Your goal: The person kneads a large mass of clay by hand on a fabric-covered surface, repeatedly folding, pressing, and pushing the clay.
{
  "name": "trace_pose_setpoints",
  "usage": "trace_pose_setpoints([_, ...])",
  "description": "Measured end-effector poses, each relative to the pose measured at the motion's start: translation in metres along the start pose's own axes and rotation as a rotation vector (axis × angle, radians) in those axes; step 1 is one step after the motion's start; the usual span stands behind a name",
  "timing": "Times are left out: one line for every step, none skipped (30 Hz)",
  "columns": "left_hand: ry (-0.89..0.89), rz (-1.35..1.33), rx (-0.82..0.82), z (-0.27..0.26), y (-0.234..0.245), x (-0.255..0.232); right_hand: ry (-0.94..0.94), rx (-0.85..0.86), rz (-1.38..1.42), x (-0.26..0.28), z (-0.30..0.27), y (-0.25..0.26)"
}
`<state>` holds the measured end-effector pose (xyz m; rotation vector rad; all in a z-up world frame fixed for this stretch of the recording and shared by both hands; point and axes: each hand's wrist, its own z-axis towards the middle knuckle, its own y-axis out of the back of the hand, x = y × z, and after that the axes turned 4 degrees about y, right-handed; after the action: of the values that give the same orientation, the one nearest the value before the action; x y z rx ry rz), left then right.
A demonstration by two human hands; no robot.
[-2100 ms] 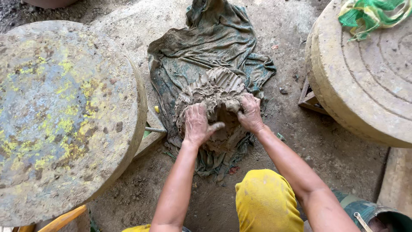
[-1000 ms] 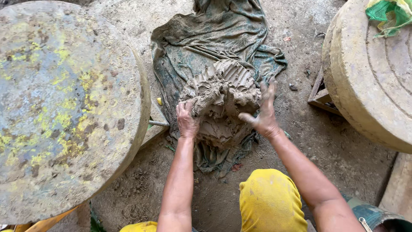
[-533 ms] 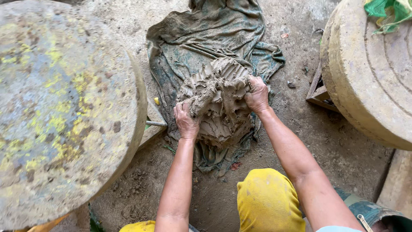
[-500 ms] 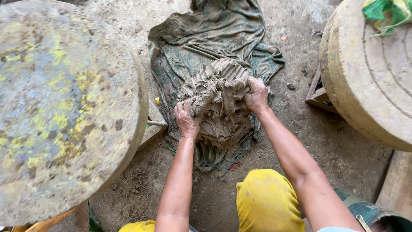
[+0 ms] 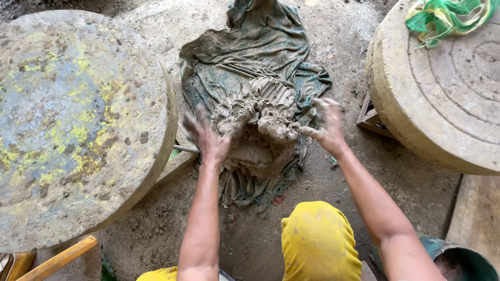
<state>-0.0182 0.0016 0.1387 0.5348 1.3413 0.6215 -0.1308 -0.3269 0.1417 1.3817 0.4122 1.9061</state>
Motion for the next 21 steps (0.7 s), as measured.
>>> trace_pose_setpoints([-0.052,0.128,0.113,0.004,-0.001,-0.018,-0.197,0.198,0.214,0.004,0.001,-0.004])
trace_pose_setpoints([-0.11,0.257,0.222,0.009,-0.006,-0.043,-0.387,0.392,0.429,0.011,0.006,-0.015])
trace_pose_setpoints([-0.168,0.386,0.329,0.011,-0.012,-0.069,-0.574,0.587,0.646,0.017,0.011,-0.024])
trace_pose_setpoints([-0.262,0.487,0.447,0.007,-0.019,-0.093,-0.576,0.54,0.599,0.021,0.01,-0.028])
trace_pose_setpoints([-0.357,0.587,0.565,0.004,-0.025,-0.113,-0.578,0.493,0.552,0.025,0.004,-0.033])
trace_pose_setpoints([-0.365,0.645,0.657,0.005,-0.028,-0.124,-0.585,0.44,0.505,0.026,-0.004,-0.036])
trace_pose_setpoints([-0.372,0.702,0.75,0.008,-0.033,-0.131,-0.46,0.395,0.478,0.023,-0.01,-0.039])
trace_pose_setpoints([-0.376,0.763,0.847,0.01,-0.038,-0.132,-0.339,0.352,0.454,0.021,-0.017,-0.046])
trace_pose_setpoints([-0.443,0.761,0.811,0.013,-0.045,-0.128,-0.218,0.309,0.429,0.015,-0.02,-0.051])
trace_pose_setpoints([-0.498,0.762,0.779,0.014,-0.051,-0.117,-0.132,0.254,0.341,0.008,-0.024,-0.059])
trace_pose_setpoints([-0.553,0.762,0.748,0.014,-0.057,-0.105,-0.046,0.199,0.253,0.001,-0.027,-0.068])
trace_pose_setpoints([-0.639,0.739,0.632,0.018,-0.066,-0.096,0.046,0.135,0.159,-0.008,-0.026,-0.074])
trace_pose_setpoints([-0.722,0.712,0.515,0.019,-0.074,-0.086,0.049,0.099,0.096,-0.016,-0.026,-0.084])
trace_pose_setpoints([-0.801,0.68,0.394,0.022,-0.083,-0.078,0.054,0.064,0.029,-0.023,-0.024,-0.093])
trace_pose_setpoints([-0.768,0.655,0.425,0.028,-0.092,-0.073,0.059,0.029,-0.039,-0.03,-0.023,-0.1])
trace_pose_setpoints([-0.736,0.631,0.462,0.033,-0.102,-0.068,-0.041,0.025,0.038,-0.037,-0.021,-0.105])
trace_pose_setpoints([-0.704,0.608,0.499,0.037,-0.11,-0.065,-0.14,0.021,0.114,-0.043,-0.013,-0.11])
trace_pose_setpoints([-0.705,0.624,0.422,0.043,-0.12,-0.066,-0.232,0.017,0.185,-0.049,-0.004,-0.111])
trace_pose_setpoints([-0.705,0.639,0.344,0.047,-0.129,-0.07,-0.224,-0.046,0.232,-0.05,0.002,-0.111])
trace_pose_setpoints([-0.712,0.657,0.257,0.053,-0.133,-0.074,-0.206,-0.12,0.281,-0.049,0.013,-0.111])
trace_pose_setpoints([-0.684,0.653,0.253,0.054,-0.134,-0.08,-0.187,-0.193,0.331,-0.046,0.019,-0.109])
